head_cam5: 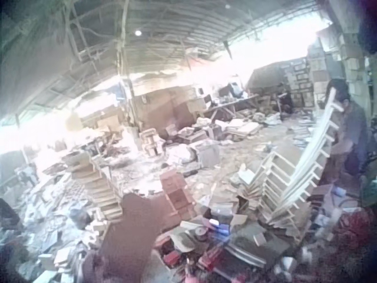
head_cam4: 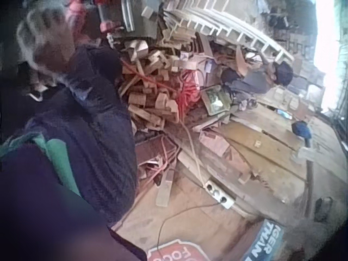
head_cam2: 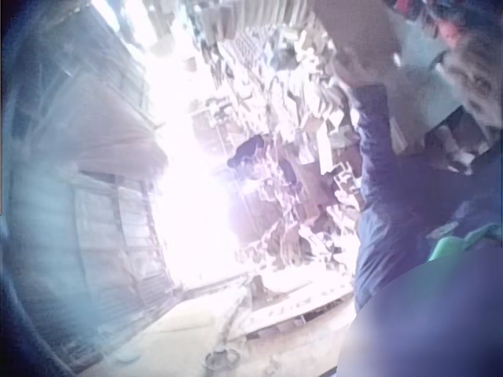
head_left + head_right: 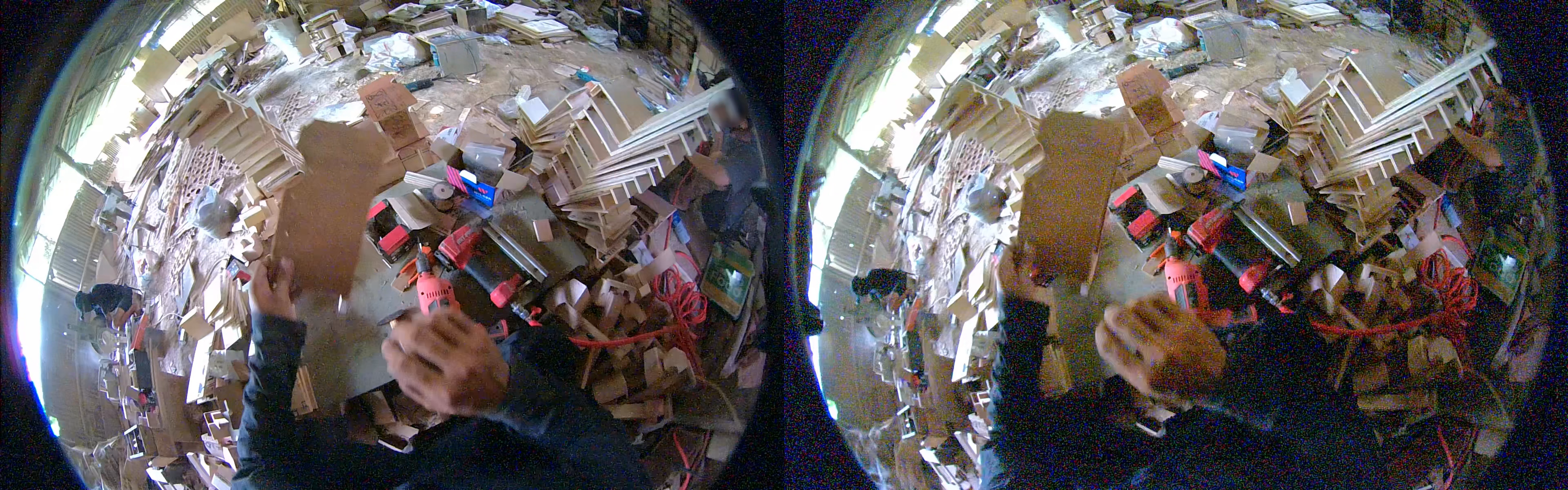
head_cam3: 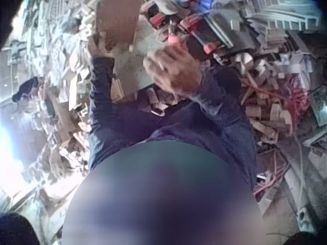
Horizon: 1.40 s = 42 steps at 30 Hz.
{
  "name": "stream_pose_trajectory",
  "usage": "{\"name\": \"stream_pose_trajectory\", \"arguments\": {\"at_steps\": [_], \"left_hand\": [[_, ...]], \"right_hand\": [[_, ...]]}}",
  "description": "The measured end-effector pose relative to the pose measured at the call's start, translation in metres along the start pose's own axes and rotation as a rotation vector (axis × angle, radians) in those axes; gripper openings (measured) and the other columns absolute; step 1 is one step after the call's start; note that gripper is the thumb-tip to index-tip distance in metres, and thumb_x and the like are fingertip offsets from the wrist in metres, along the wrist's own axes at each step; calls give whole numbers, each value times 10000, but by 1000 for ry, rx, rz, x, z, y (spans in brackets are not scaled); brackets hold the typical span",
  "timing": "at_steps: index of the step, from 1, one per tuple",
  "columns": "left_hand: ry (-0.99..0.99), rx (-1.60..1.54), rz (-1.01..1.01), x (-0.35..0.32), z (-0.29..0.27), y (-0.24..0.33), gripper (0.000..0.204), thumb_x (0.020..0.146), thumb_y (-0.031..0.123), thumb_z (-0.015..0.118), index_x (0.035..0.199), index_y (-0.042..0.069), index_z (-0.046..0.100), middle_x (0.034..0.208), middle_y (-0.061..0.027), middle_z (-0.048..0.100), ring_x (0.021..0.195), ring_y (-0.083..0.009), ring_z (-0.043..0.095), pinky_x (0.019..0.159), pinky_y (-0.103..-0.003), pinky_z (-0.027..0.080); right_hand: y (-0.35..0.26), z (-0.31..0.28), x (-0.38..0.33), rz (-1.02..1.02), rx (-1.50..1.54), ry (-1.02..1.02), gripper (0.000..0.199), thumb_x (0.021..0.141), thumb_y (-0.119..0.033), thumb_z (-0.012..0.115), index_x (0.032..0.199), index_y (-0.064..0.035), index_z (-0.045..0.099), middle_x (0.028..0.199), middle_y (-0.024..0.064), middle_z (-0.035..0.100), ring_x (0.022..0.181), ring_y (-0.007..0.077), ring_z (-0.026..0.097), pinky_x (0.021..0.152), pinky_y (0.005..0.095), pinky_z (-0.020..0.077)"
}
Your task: The person sits on the floor and assembles a small wooden box. They use a hammer to tap the joints together and a nail gun to fasten the pieces. The person repeatedly adjusts the box and checks the alignment of the sides.
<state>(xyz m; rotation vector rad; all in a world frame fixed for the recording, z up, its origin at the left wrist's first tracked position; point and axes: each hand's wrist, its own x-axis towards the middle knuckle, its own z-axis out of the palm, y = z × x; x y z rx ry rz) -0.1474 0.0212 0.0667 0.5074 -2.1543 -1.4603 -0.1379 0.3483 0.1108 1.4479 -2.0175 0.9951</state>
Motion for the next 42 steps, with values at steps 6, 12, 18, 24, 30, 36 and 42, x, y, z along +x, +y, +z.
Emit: {"name": "stream_pose_trajectory", "arguments": {"at_steps": [6, 12, 18, 24, 30, 36, 42], "left_hand": [[112, -340, -217, 156, 97, -21, 354, 944, 267, 615, 1174, 7, 546, 1034, -140, 634, 835, -273, 654, 568, -412, 601], [179, -152, -315, 269, 168, -64, 377, 947, 259, 604, 1204, -1, 516, 1108, -180, 583, 899, -328, 643, 626, -488, 613], [16, -596, -330, 337, 209, -126, 385, 938, 263, 636, 1217, 34, 501, 1119, -146, 564, 948, -321, 627, 749, -528, 604], [-129, -447, -432, 328, 194, -112, 426, 943, 402, 605, 1224, 99, 505, 1049, -77, 548, 945, -271, 606, 768, -493, 566], [-618, 307, 159, 226, 95, -50, 564, 908, 406, 647, 1343, 74, 511, 1205, -115, 600, 1102, -244, 584, 980, -364, 464], [-944, 721, 38, 70, -143, -5, 463, 952, 286, 616, 1336, 41, 530, 1254, -100, 620, 1213, -190, 537, 1051, -339, 404], [-6, 740, -261, -177, -356, -20, 523, 922, 275, 652, 1370, 54, 496, 1234, -143, 615, 1123, -197, 598, 928, -341, 500]], "right_hand": [[-3, -11, -11, -16, 75, -277, 287, 759, -220, 587, 993, -59, 628, 969, 82, 580, 902, 220, 575, 805, 348, 495], [24, -26, -10, 188, -6, -363, 225, 778, -165, 591, 939, -16, 642, 949, 120, 617, 907, 232, 589, 818, 365, 487], [45, -14, -8, 272, 5, -489, 245, 768, -160, 591, 947, -1, 646, 952, 130, 617, 913, 242, 589, 820, 363, 486], [39, -19, -8, 325, -61, -607, 317, 777, -163, 568, 1033, 14, 626, 978, 141, 596, 903, 250, 577, 821, 379, 485], [20, -11, -26, 433, -182, -922, 340, 774, -201, 618, 1084, -61, 634, 930, 94, 611, 869, 235, 613, 747, 348, 499], [10, -3, -32, 386, -190, -864, 379, 770, -174, 706, 1103, -32, 592, 897, 156, 597, 852, 340, 613, 740, 461, 502], [0, 23, -29, 300, -80, -880, 430, 765, -163, 732, 1129, -16, 556, 921, 192, 591, 881, 394, 598, 775, 479, 480]]}}
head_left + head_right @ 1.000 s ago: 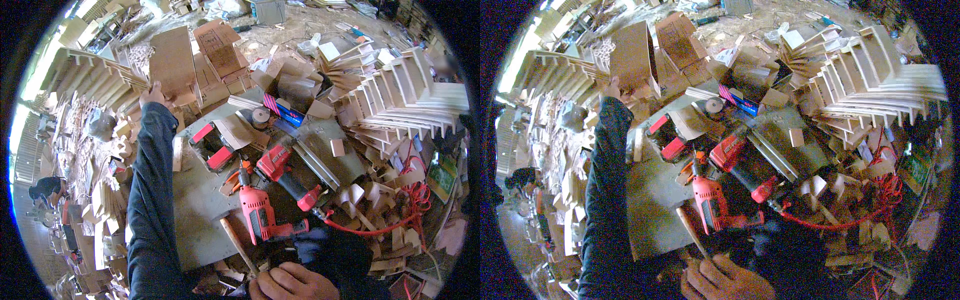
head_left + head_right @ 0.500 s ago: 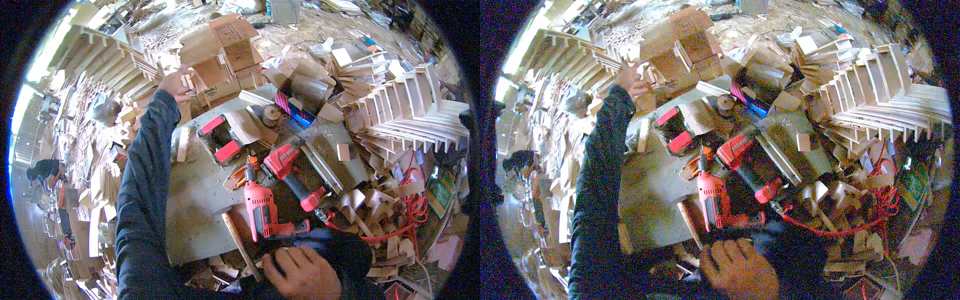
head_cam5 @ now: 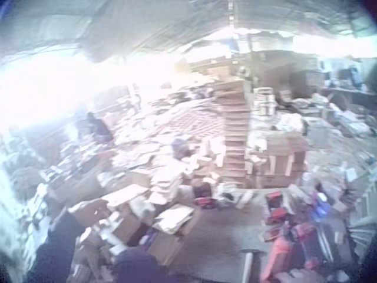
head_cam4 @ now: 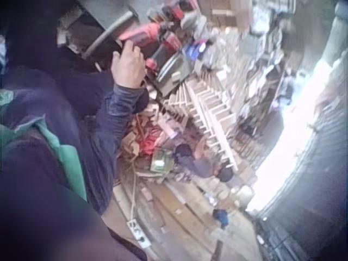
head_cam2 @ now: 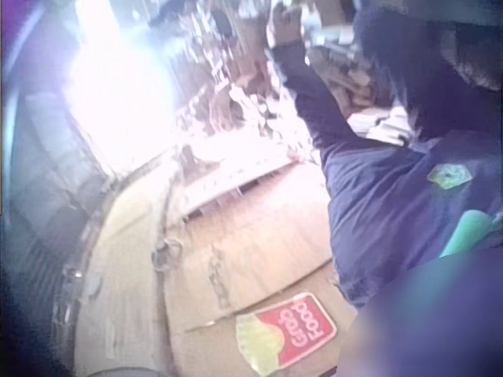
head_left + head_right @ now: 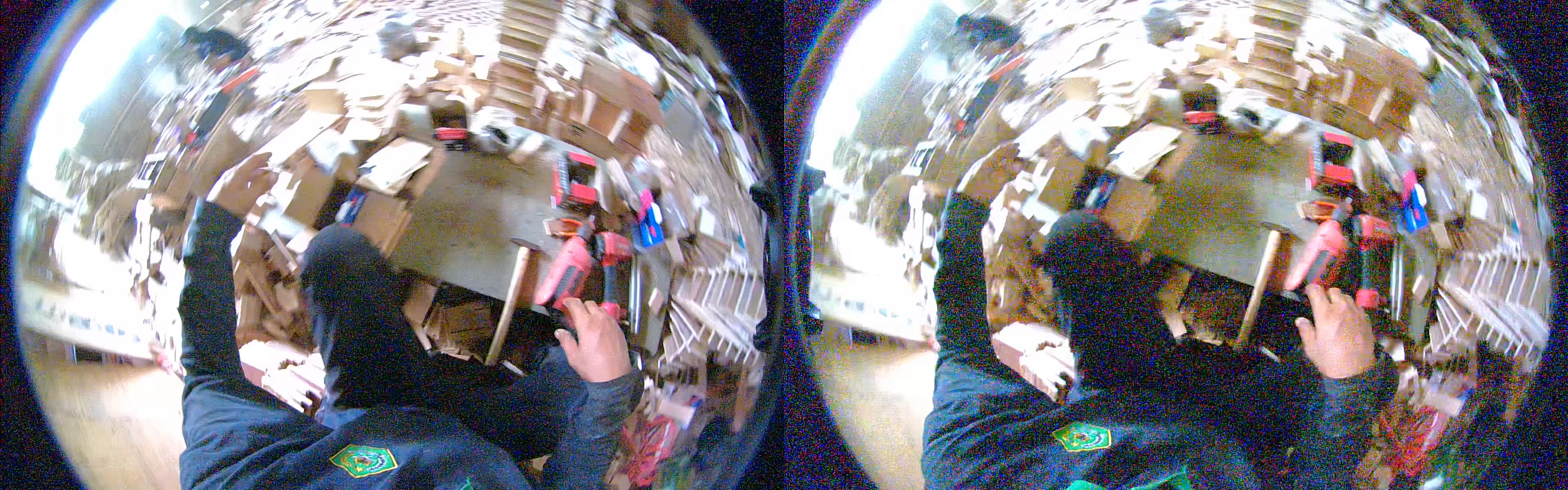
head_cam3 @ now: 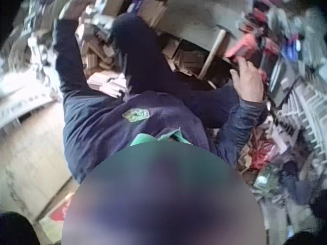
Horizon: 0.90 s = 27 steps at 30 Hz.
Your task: The person sits on the floor and assembles a small wooden box. They use a hammer to tap the joints together and a nail gun to fasten the pieces. The person repeatedly adjusts the box and checks the alignment of the sides.
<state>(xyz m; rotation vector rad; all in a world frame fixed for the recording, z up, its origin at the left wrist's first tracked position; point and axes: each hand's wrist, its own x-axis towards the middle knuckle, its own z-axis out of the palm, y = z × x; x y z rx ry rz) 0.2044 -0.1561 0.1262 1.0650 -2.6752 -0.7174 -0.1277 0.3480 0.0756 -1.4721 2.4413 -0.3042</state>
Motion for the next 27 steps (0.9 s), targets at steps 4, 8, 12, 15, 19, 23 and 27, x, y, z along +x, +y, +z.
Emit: {"name": "stream_pose_trajectory", "arguments": {"at_steps": [4, 8, 12, 15, 19, 23, 27], "left_hand": [[251, -203, -458, -188, 13, -95, 515, 848, 204, 750, 1291, 38, 545, 1146, -150, 662, 1007, -197, 658, 854, -330, 537], [205, -98, -660, -327, 64, -108, 487, 864, 299, 726, 1213, -15, 596, 1097, -175, 689, 1008, -260, 672, 855, -365, 536], [230, 293, -891, -370, 142, -87, 773, 738, 516, 766, 1275, 0, 559, 1255, -273, 577, 1151, -403, 567, 996, -453, 451], [143, 277, -955, -380, 172, -81, 929, 727, 593, 745, 1375, -4, 451, 1385, -295, 460, 1269, -452, 455, 1065, -489, 387], [-81, 126, -798, -399, 172, -71, 1392, 496, 780, 772, 1518, 36, 187, 1519, -312, 248, 1400, -450, 289, 1131, -493, 311], [-203, 277, -850, -419, 174, -49, 1589, 375, 789, 809, 1552, 148, -43, 1563, -316, 71, 1423, -484, 207, 1094, -602, 296], [-146, 273, -873, -426, 181, -42, 1508, 471, 812, 758, 1551, 124, -38, 1554, -329, 103, 1424, -485, 204, 1123, -556, 279]], "right_hand": [[-9, 14, 18, -112, 30, -101, 445, 775, -160, 722, 1172, -45, 556, 1023, 200, 617, 978, 397, 602, 847, 477, 491], [-13, 27, 39, -51, 17, -271, 445, 788, -172, 701, 1188, -33, 562, 1121, 201, 623, 1048, 396, 596, 908, 446, 480], [-19, 40, 56, -170, 13, -289, 461, 790, -168, 708, 1197, -11, 558, 1128, 225, 634, 1075, 397, 596, 933, 428, 473], [-21, 47, 63, -153, -3, -334, 463, 792, -168, 709, 1205, -21, 558, 1120, 228, 638, 1074, 397, 598, 929, 431, 473], [-16, 54, 64, -57, -52, -390, 455, 798, -168, 707, 1211, -44, 562, 1116, 226, 639, 1065, 398, 600, 921, 437, 473], [-6, 62, 63, -55, -73, -351, 437, 806, -168, 703, 1202, -49, 562, 1113, 222, 637, 1054, 403, 601, 914, 441, 473], [4, 69, 63, -132, -65, -336, 443, 806, -151, 701, 1213, -52, 558, 1132, 220, 631, 1075, 402, 592, 918, 444, 471]]}}
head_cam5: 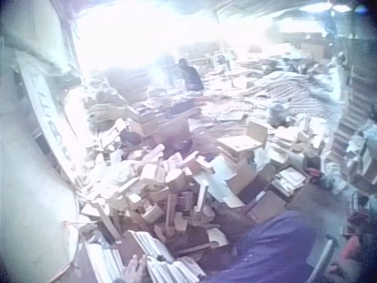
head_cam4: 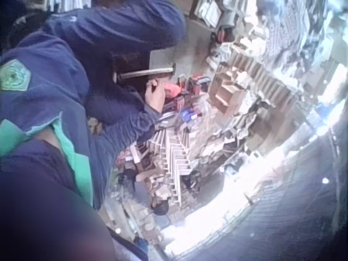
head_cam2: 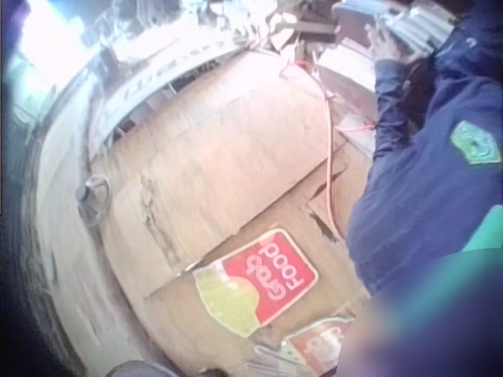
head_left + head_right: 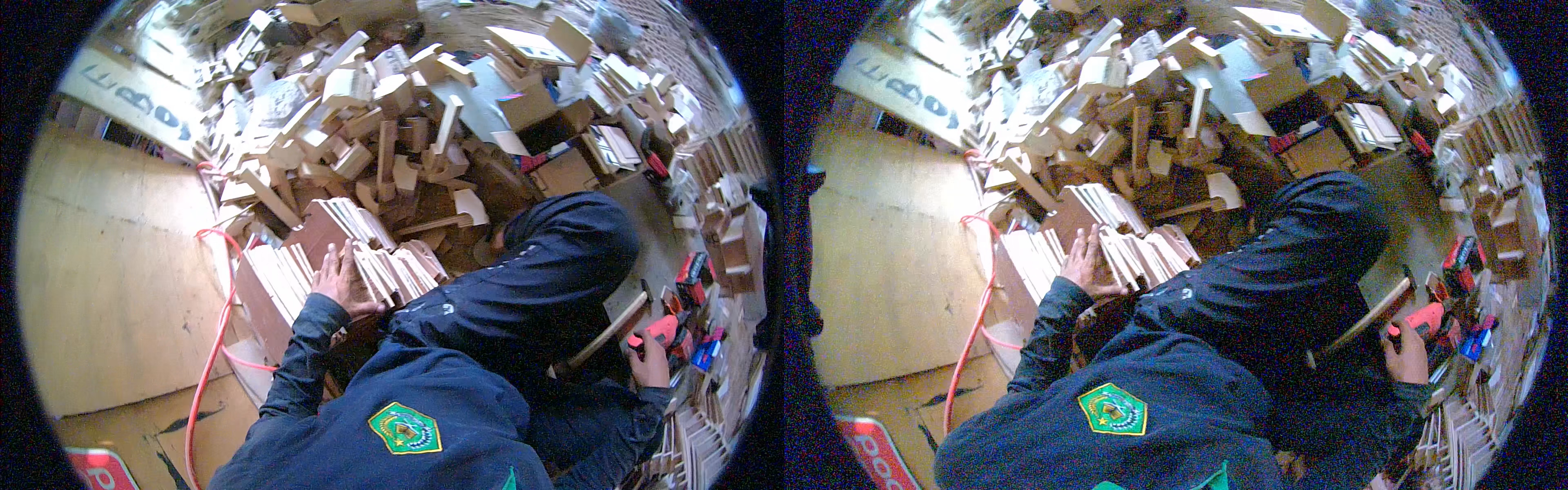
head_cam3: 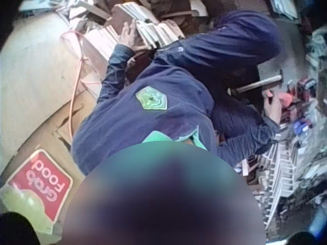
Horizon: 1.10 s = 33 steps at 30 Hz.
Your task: The person sits on the floor and assembles a small wooden box. They use a hammer to tap the joints together and a nail gun to fasten the pieces. The person repeatedly adjusts the box and checks the alignment of the sides.
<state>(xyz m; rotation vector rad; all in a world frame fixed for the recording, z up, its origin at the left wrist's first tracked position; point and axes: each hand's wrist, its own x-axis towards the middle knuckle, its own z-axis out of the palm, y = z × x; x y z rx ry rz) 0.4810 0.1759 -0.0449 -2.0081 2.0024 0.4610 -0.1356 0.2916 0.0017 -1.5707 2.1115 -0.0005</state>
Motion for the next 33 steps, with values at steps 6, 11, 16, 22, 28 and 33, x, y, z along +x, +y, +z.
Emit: {"name": "stream_pose_trajectory", "arguments": {"at_steps": [6, 11, 16, 22, 28, 33], "left_hand": [[535, -158, -187, -7, -23, -56, 1048, 739, 544, 753, 1472, -36, 279, 1441, -298, 399, 1362, -431, 360, 1133, -453, 306], [714, 32, -700, -29, -18, -146, 801, 725, 415, 791, 1298, -61, 499, 1324, -261, 535, 1238, -376, 505, 1040, -448, 404], [604, -1021, -453, -40, 2, -196, 783, 723, 323, 848, 1310, -62, 502, 1201, -170, 630, 1097, -267, 591, 976, -375, 458], [558, -864, -585, -38, -27, -202, 889, 617, 292, 912, 1292, -86, 474, 1226, -219, 595, 1062, -287, 600, 953, -367, 477], [988, -83, -596, -13, -106, -147, 1102, 664, 518, 833, 1422, -111, 337, 1446, -296, 385, 1342, -393, 386, 1131, -450, 301], [1235, -435, 252, 87, -227, -11, 974, 697, 417, 848, 1393, -89, 391, 1442, -278, 403, 1331, -383, 397, 1128, -408, 298]], "right_hand": [[13, 5, -1, -1, -75, -2, 469, 801, -128, 697, 1238, -49, 547, 1155, 210, 632, 1094, 398, 586, 934, 445, 466], [13, 4, -7, -52, -35, 56, 430, 802, -131, 696, 1202, -39, 567, 1102, 211, 652, 1030, 378, 623, 887, 423, 486], [1, -5, -16, -70, 28, 73, 435, 800, -157, 696, 1187, -15, 558, 1091, 237, 637, 1036, 422, 601, 902, 446, 477], [-7, -7, -24, 10, 9, 89, 433, 804, -214, 700, 1162, -16, 557, 1108, 216, 630, 1074, 400, 586, 921, 456, 464], [-14, -15, -26, 25, 95, 153, 424, 815, -246, 683, 1165, -30, 581, 1071, 219, 638, 1024, 393, 608, 899, 457, 479], [-29, -28, -5, -142, 193, 313, 368, 837, -229, 669, 1138, -32, 594, 1034, 200, 647, 939, 381, 630, 825, 433, 506]]}}
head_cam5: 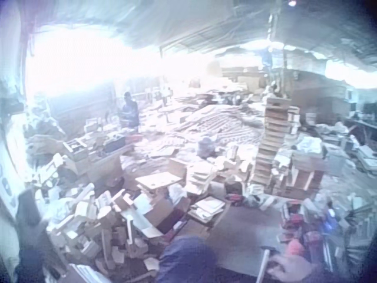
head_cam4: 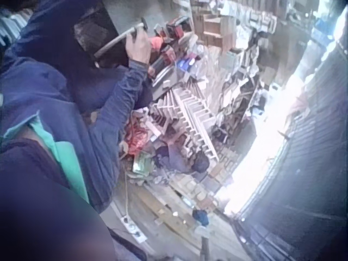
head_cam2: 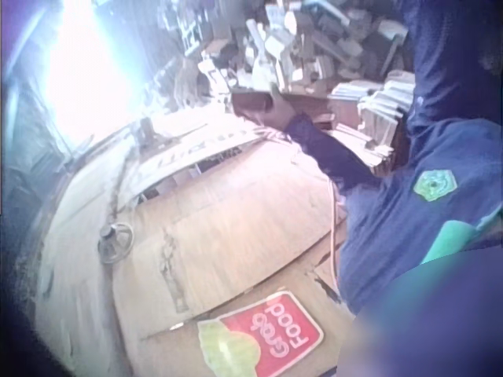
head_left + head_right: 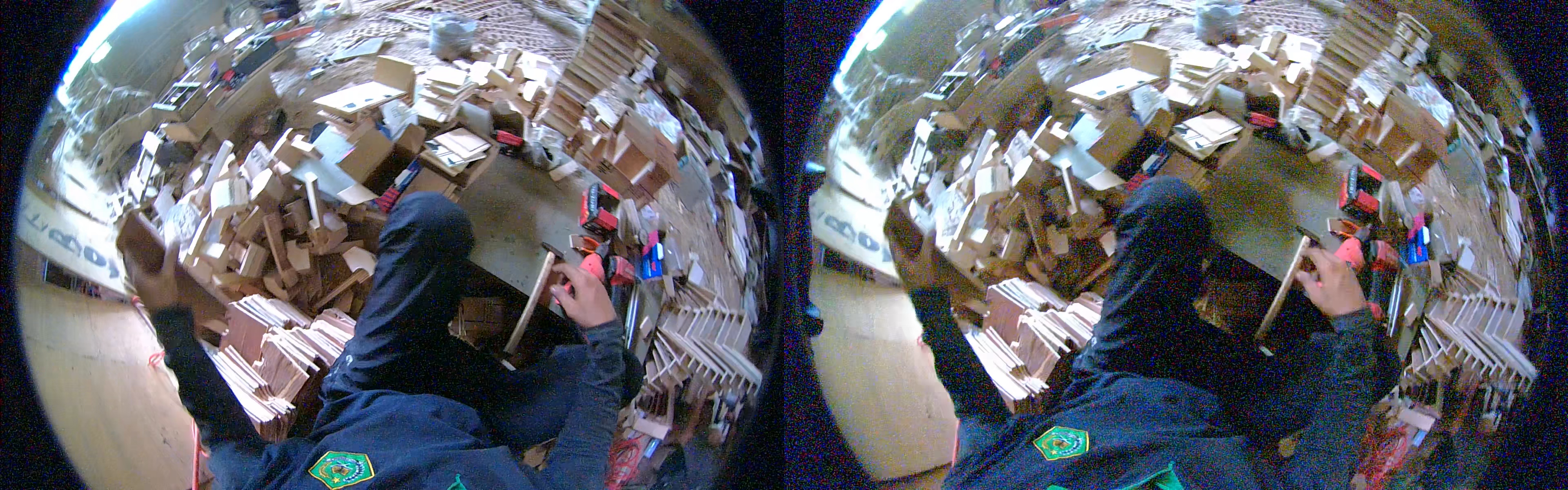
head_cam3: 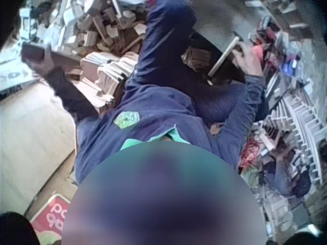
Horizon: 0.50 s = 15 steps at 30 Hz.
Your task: The person sits on the floor and assembles a small wooden box. They use a hammer to tap the joints together and a nail gun to fasten the pieces. The person repeatedly adjusts the box and checks the alignment of the sides.
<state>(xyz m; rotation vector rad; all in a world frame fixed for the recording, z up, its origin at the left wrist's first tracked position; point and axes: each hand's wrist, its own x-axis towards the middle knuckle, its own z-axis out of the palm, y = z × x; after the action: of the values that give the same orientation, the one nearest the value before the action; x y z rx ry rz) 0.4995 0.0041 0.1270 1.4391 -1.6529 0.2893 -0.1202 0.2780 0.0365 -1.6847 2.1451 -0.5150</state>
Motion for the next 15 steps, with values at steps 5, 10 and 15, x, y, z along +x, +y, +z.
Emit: {"name": "stream_pose_trajectory", "arguments": {"at_steps": [5, 10, 15], "left_hand": [[-114, -489, 327, 101, 159, 168, 851, 696, 356, 853, 1358, -21, 474, 1329, -180, 562, 1187, -268, 547, 1038, -366, 401], [-536, -1058, 378, 53, 312, 383, 822, 697, 461, 824, 1294, -13, 517, 1219, -184, 606, 1048, -267, 604, 904, -374, 492], [-1158, -1007, 140, -73, 321, 505, 1152, 594, 678, 815, 1365, -81, 418, 1242, -276, 563, 1096, -318, 596, 923, -385, 505]], "right_hand": [[-11, 6, 18, -120, 150, 198, 387, 838, -202, 682, 1179, -41, 596, 1005, 186, 648, 863, 318, 660, 767, 383, 535], [-28, 25, 31, 7, 521, 363, 801, 812, -218, 776, 1465, -117, 324, 1292, 140, 527, 1110, 266, 579, 866, 380, 530], [-20, 38, 41, 58, 325, 633, 839, 812, -265, 775, 1465, -85, 279, 1362, 182, 487, 1183, 298, 537, 902, 376, 517]]}}
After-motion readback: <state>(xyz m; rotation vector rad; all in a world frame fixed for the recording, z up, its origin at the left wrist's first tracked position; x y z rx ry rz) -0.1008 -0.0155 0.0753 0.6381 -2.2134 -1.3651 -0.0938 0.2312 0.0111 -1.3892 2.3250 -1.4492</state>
